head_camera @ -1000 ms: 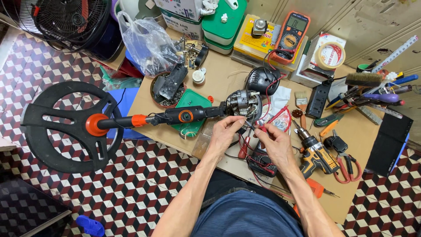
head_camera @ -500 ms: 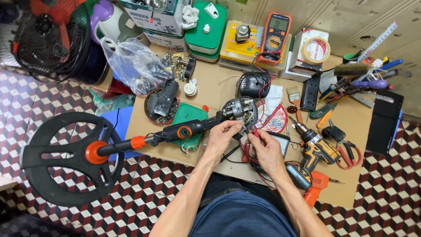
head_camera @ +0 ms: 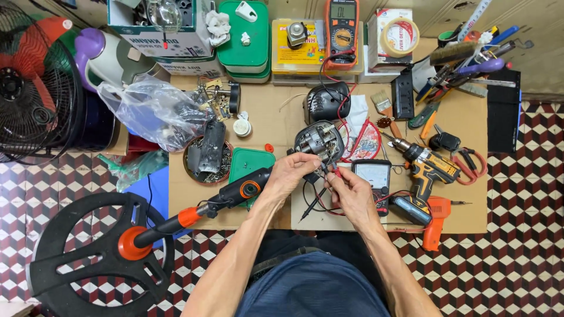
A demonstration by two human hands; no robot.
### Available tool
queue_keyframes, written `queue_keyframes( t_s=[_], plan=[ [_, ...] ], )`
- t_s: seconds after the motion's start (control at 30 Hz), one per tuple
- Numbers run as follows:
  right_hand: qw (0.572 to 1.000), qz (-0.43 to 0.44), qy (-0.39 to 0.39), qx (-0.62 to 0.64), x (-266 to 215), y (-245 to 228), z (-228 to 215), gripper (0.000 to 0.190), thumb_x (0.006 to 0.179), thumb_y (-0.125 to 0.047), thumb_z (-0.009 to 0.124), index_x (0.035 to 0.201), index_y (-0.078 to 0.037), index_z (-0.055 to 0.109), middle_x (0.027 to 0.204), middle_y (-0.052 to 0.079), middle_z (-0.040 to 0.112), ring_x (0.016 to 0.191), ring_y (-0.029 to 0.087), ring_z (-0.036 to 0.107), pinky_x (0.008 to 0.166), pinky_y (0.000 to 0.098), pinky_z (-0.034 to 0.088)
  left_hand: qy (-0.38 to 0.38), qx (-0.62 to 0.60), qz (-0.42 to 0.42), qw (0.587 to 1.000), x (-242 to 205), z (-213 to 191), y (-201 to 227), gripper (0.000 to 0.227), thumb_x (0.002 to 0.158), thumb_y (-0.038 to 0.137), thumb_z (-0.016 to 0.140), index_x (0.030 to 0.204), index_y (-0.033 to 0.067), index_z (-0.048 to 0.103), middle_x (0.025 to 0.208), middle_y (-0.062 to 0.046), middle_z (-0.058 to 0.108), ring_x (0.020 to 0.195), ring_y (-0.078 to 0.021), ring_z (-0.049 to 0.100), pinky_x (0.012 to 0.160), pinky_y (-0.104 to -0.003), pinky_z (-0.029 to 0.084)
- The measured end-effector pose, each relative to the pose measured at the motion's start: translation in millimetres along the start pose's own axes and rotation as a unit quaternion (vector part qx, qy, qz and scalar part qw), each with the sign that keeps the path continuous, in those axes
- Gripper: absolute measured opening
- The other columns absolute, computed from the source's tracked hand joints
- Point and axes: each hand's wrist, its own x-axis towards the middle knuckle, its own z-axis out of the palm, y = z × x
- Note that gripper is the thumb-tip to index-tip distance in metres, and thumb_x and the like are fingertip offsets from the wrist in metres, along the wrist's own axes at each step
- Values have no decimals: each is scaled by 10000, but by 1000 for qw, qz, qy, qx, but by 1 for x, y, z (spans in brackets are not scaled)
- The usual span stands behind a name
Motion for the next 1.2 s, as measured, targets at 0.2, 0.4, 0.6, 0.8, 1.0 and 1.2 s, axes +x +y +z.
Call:
queue_keyframes(
  t_s=[0.2, 0.4, 0.6, 0.8, 1.0, 1.2],
  plan=[
    [1000, -8, 21, -12, -5, -3, 5, 196, 991, -172, 633, 1045, -3, 716, 791, -6, 661, 566, 40, 493, 474, 206, 375, -7, 5, -5, 1000, 1, 3, 2, 287, 877, 177, 780, 1115, 22, 734, 980, -46, 776, 874, -64, 653, 811, -212, 491],
    [998, -5, 54, -22, -6, 11, 12, 246, 987, -192, 635, 1148, -31, 727, 751, 15, 648, 559, 50, 508, 482, 212, 398, 18, -1, -13, 1000, -8, 10, 8, 267, 877, 192, 770, 1084, 25, 744, 958, -36, 773, 860, -63, 651, 802, -215, 489],
    [992, -28, 105, -61, -12, 20, -1, 353, 1002, -209, 634, 1314, -57, 698, 808, -31, 614, 681, 47, 511, 592, 210, 427, 29, 7, -15, 999, -8, 8, 1, 243, 888, 193, 743, 1059, 22, 764, 941, -20, 756, 880, -72, 646, 823, -215, 466],
    [994, 8, 56, -94, -12, 1, -27, 407, 1016, -246, 569, 1393, -102, 620, 804, -45, 616, 692, 45, 497, 629, 202, 424, -11, 4, -12, 1000, -7, 4, -4, 239, 923, 194, 697, 1081, 18, 734, 963, -29, 756, 931, -80, 650, 878, -218, 468],
    [994, 46, -39, -91, -4, -7, -33, 385, 1015, -264, 584, 1345, -112, 710, 713, -40, 547, 591, 54, 418, 515, 223, 337, -45, -28, -12, 999, -4, 3, -10, 248, 960, 194, 668, 1122, 9, 697, 1019, -48, 755, 964, -95, 659, 914, -233, 479],
    [996, 21, -43, -71, 0, -4, -34, 359, 982, -219, 638, 1305, -89, 723, 700, -64, 578, 572, 24, 424, 490, 200, 324, -63, -39, -8, 997, -7, 4, -6, 240, 968, 204, 654, 1117, 20, 696, 1055, -43, 760, 1003, -91, 665, 955, -233, 478]
  ],
)
